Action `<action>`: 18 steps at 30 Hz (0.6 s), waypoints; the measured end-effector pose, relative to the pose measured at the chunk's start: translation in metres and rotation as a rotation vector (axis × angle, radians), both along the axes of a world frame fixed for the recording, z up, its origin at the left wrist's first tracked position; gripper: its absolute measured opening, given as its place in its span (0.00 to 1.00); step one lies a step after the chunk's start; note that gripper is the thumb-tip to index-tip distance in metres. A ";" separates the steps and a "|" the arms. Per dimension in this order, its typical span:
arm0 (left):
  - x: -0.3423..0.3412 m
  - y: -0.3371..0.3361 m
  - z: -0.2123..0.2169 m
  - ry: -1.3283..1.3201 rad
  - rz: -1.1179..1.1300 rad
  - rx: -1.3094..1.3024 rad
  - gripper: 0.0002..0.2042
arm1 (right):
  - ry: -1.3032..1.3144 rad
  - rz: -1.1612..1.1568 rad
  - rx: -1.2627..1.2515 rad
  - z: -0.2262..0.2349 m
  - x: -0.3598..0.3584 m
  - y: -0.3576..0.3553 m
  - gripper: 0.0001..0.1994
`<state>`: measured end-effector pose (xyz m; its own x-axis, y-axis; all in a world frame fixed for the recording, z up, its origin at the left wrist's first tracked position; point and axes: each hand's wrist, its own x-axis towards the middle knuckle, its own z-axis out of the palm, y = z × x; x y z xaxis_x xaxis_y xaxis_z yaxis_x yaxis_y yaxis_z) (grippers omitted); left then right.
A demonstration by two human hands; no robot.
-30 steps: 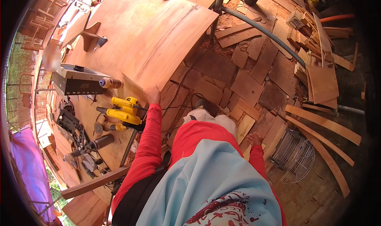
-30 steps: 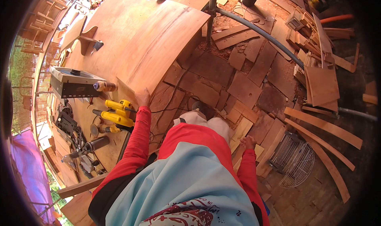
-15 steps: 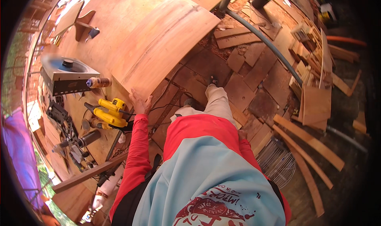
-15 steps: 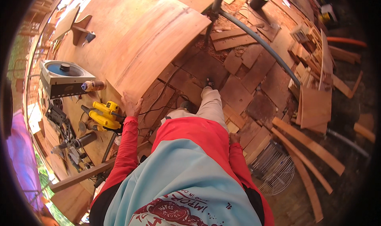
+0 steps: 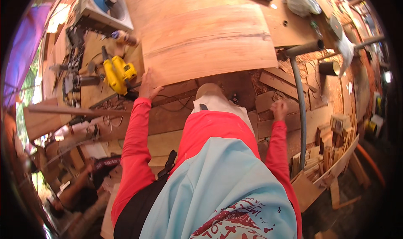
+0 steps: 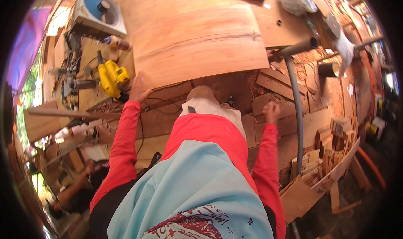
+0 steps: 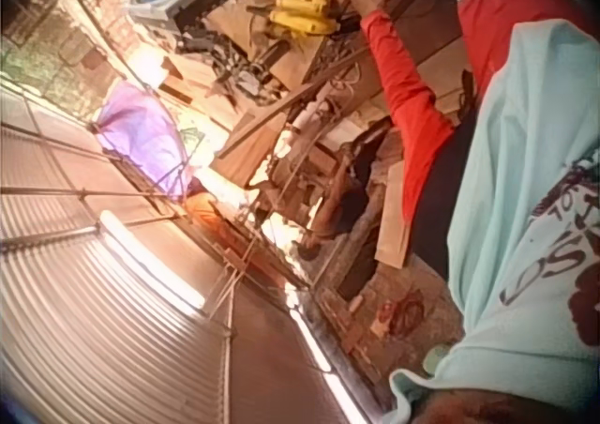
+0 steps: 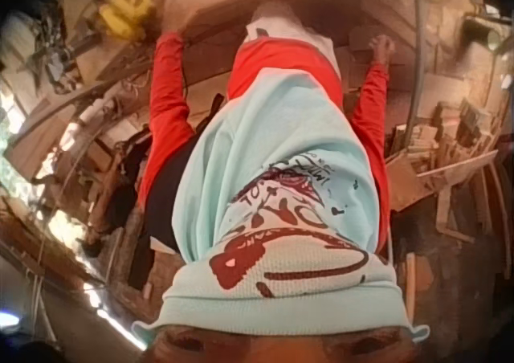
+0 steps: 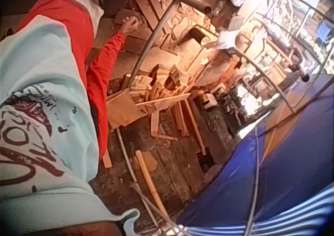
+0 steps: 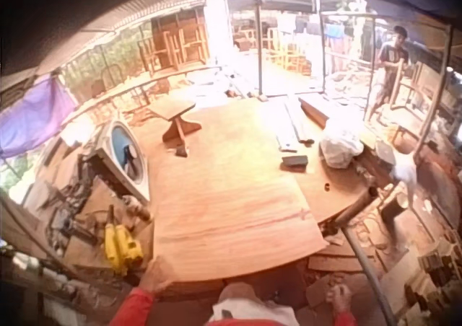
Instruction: The person handles and sands wooden boards using a sanding block, aligns and stacks wooden panels on a workbench, and handles a pair of eyeglasses.
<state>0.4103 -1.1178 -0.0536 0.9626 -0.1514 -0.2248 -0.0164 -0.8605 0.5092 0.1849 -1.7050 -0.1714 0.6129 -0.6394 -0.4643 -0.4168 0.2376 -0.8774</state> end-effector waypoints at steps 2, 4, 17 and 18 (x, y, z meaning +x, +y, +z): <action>-0.003 0.005 -0.002 0.006 0.039 0.048 0.54 | -0.066 0.119 -0.074 0.018 0.068 -0.023 0.12; -0.003 0.001 0.000 0.022 0.046 0.067 0.54 | -0.062 0.219 -0.168 0.050 0.133 -0.029 0.16; -0.015 -0.003 0.016 0.005 0.113 0.030 0.52 | 0.025 0.535 -1.171 0.031 0.241 -0.003 0.24; -0.009 -0.004 0.015 0.009 0.110 0.023 0.52 | 0.026 0.639 -0.958 0.036 0.249 -0.014 0.22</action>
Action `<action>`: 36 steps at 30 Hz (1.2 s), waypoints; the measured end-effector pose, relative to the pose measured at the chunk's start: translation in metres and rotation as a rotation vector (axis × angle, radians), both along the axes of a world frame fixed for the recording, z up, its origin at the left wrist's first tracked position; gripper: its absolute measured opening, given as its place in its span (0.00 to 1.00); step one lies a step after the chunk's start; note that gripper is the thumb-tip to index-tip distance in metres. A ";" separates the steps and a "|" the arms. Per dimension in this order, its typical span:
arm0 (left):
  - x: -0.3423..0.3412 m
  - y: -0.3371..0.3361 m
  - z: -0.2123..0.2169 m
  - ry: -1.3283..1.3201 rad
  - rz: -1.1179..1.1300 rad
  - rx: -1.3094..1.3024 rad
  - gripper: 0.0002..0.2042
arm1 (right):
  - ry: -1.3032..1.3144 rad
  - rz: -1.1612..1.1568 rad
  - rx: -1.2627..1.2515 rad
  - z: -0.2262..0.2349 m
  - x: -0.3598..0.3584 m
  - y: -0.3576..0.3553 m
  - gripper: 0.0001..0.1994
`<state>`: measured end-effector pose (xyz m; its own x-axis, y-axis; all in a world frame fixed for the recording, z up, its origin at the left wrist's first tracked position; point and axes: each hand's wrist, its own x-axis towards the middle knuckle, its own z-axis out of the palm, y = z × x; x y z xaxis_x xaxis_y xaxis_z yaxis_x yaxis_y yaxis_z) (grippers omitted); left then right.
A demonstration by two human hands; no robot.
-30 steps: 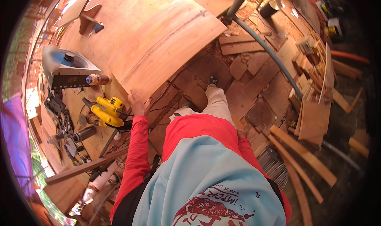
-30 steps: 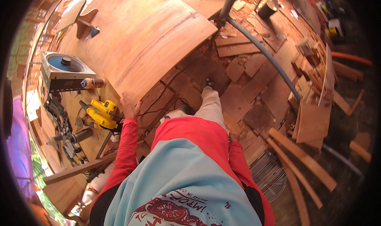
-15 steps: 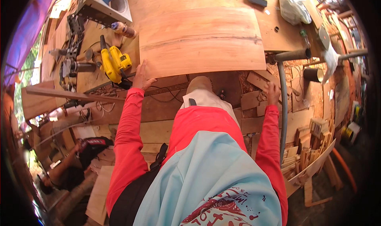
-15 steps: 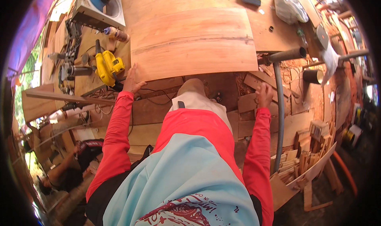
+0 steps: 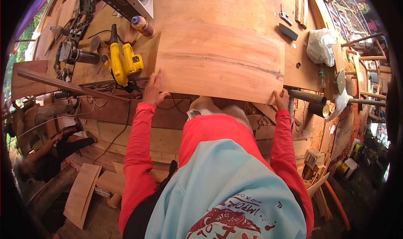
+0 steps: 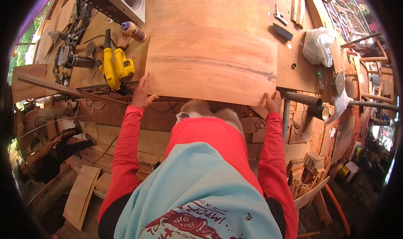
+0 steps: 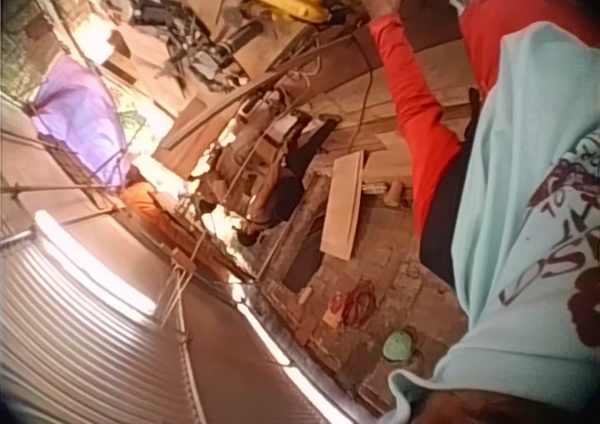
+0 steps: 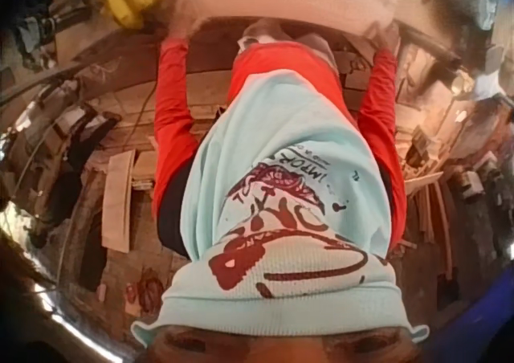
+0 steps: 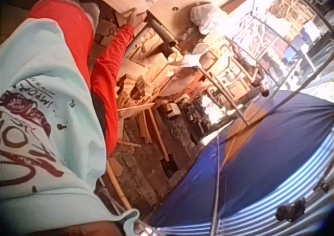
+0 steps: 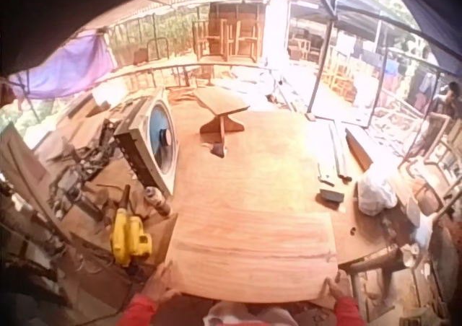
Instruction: The person handles and sands wooden boards using a sanding block, aligns and stacks wooden panels on a workbench, and handles a pair of eyeglasses.
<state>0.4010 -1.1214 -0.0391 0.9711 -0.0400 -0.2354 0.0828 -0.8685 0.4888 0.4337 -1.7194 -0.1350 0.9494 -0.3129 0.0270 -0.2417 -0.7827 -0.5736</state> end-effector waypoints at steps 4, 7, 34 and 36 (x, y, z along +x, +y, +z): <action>0.014 0.009 0.002 0.054 0.005 0.001 0.51 | 0.282 0.016 0.301 0.009 0.008 -0.015 0.20; 0.028 0.016 -0.005 0.118 0.018 -0.063 0.49 | 0.322 -0.034 0.471 0.026 0.012 -0.005 0.21; 0.042 0.000 -0.066 -0.073 0.637 -0.410 0.30 | 0.311 0.089 0.521 0.003 0.051 -0.008 0.26; 0.038 0.002 -0.067 -0.186 0.584 -0.261 0.32 | 0.223 0.037 0.353 -0.004 0.044 -0.002 0.27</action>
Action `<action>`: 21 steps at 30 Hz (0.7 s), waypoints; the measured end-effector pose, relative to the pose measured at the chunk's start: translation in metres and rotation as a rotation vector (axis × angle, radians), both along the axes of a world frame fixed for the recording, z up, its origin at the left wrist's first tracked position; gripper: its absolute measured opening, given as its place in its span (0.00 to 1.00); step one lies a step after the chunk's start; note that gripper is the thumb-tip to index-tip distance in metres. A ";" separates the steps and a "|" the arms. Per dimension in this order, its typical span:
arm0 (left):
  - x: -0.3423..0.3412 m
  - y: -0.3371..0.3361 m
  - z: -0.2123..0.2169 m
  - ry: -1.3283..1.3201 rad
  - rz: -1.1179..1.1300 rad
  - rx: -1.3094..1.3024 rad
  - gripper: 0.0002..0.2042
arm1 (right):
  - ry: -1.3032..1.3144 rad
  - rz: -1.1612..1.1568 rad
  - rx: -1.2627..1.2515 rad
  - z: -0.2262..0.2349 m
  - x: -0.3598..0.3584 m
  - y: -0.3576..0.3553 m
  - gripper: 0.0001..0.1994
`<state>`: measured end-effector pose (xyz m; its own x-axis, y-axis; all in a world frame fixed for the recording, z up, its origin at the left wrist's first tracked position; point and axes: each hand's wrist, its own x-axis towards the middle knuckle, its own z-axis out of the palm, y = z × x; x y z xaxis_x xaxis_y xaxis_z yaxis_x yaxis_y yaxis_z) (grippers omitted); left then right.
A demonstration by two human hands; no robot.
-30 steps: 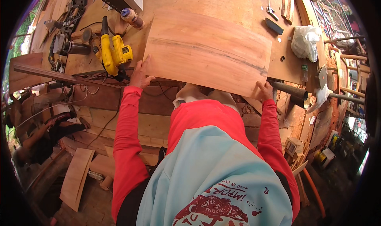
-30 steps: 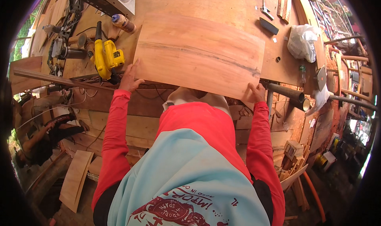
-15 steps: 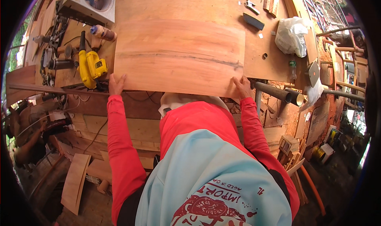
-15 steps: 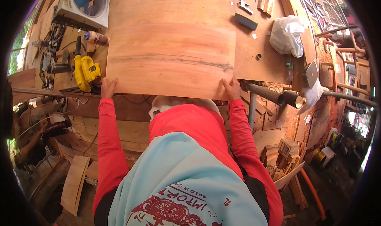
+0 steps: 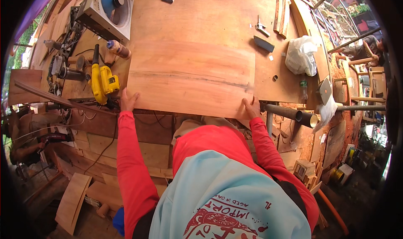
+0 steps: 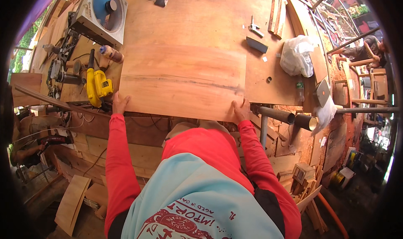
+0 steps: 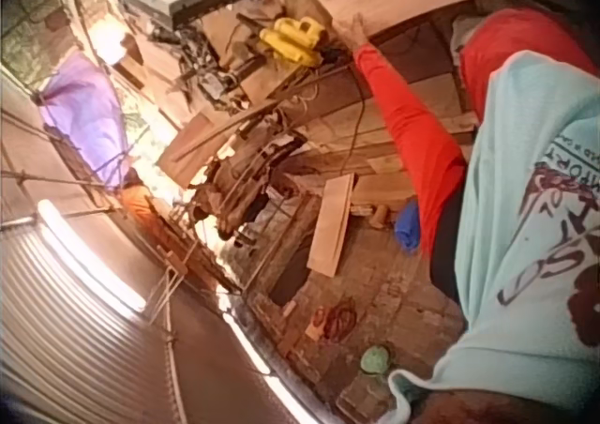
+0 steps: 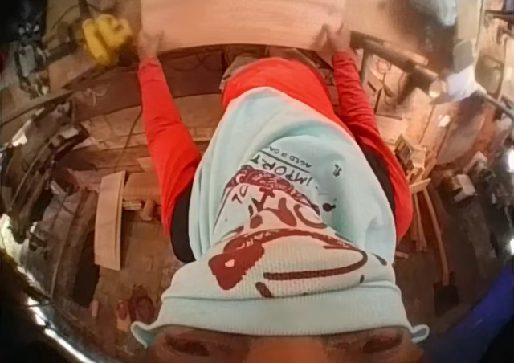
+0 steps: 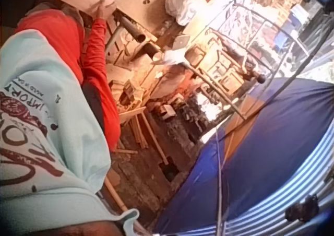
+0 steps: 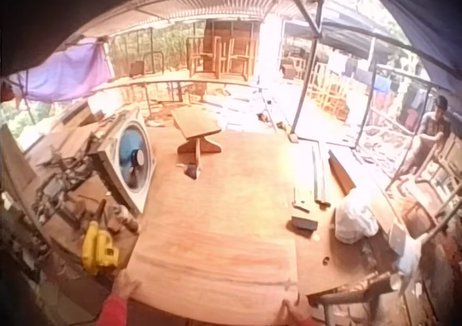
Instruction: The person handles and sands wooden boards using a sanding block, aligns and stacks wooden panels on a workbench, and handles a pair of eyeglasses.
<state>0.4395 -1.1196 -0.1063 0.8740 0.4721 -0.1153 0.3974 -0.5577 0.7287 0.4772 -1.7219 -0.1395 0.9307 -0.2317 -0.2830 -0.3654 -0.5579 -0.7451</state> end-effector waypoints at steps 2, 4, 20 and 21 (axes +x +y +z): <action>0.004 -0.008 0.008 0.144 0.018 0.180 0.34 | 0.011 -0.029 -0.181 0.006 -0.017 0.005 0.30; 0.008 -0.011 0.015 0.289 0.043 0.363 0.36 | -0.049 -0.017 -0.237 0.009 -0.028 0.011 0.27; 0.022 -0.003 0.018 0.117 0.013 0.130 0.22 | -0.084 -0.232 -0.295 0.022 0.060 -0.005 0.20; 0.023 -0.001 0.017 0.068 0.002 0.028 0.21 | -0.080 -0.214 -0.349 0.022 0.074 -0.006 0.20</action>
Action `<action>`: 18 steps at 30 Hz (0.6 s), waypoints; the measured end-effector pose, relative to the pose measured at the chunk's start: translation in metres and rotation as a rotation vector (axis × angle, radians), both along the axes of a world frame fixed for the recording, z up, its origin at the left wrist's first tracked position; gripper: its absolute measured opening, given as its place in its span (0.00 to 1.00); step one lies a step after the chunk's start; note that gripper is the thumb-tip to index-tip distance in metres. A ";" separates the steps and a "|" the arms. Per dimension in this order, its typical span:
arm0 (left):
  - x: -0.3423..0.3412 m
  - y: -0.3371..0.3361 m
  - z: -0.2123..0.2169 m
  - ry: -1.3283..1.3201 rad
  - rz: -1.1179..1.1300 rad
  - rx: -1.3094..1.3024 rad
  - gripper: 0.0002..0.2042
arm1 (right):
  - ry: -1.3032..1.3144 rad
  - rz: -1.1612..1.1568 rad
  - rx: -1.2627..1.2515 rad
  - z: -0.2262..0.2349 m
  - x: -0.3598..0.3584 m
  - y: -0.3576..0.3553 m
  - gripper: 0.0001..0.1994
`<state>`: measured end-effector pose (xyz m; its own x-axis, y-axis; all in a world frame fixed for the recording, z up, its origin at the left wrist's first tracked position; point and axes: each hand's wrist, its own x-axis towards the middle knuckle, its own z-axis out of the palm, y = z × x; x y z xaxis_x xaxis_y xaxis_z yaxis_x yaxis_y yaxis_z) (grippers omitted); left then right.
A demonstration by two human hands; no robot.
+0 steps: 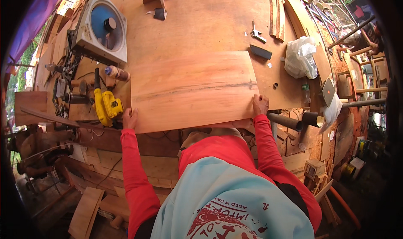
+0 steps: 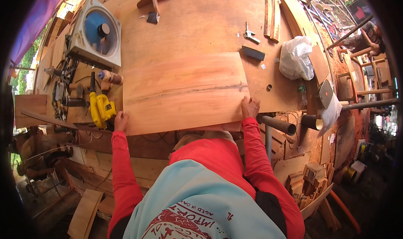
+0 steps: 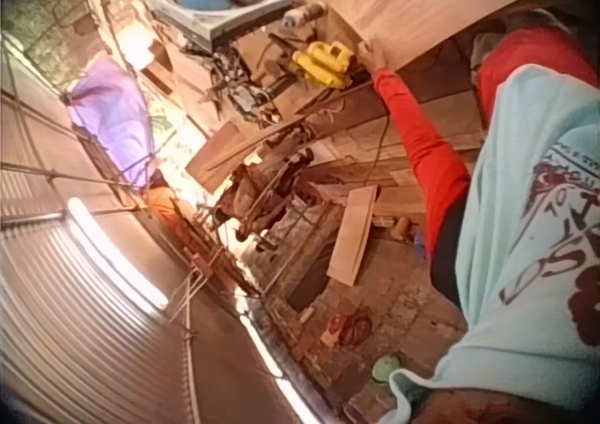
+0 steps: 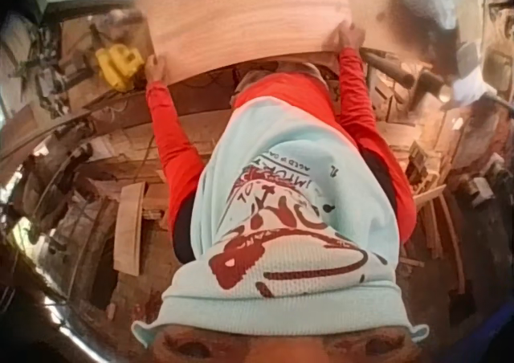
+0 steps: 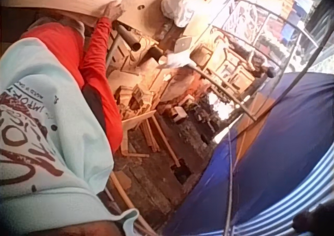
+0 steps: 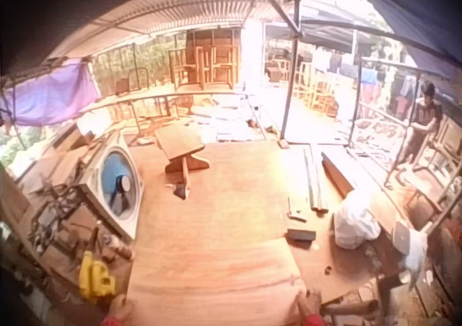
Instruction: The person handles and sands wooden boards using a sanding block, aligns and stacks wooden panels on a workbench, and handles a pair of eyeglasses.
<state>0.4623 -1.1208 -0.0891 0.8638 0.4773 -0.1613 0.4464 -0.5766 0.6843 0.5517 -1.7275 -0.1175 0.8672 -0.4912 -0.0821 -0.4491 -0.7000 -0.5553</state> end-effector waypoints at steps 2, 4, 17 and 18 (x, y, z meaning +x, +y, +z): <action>0.016 -0.007 0.006 0.084 0.084 -0.096 0.21 | 0.091 -0.024 -0.010 0.001 0.030 -0.005 0.20; 0.023 -0.016 0.010 0.258 0.262 -0.293 0.22 | 0.024 0.015 -0.108 -0.005 0.060 -0.012 0.21; 0.032 -0.106 0.039 -0.108 0.599 -0.826 0.21 | -0.065 0.386 -0.067 -0.027 0.268 0.012 0.20; 0.039 -0.115 0.049 -0.108 0.624 -0.858 0.22 | -0.067 0.382 -0.066 -0.029 0.279 0.012 0.20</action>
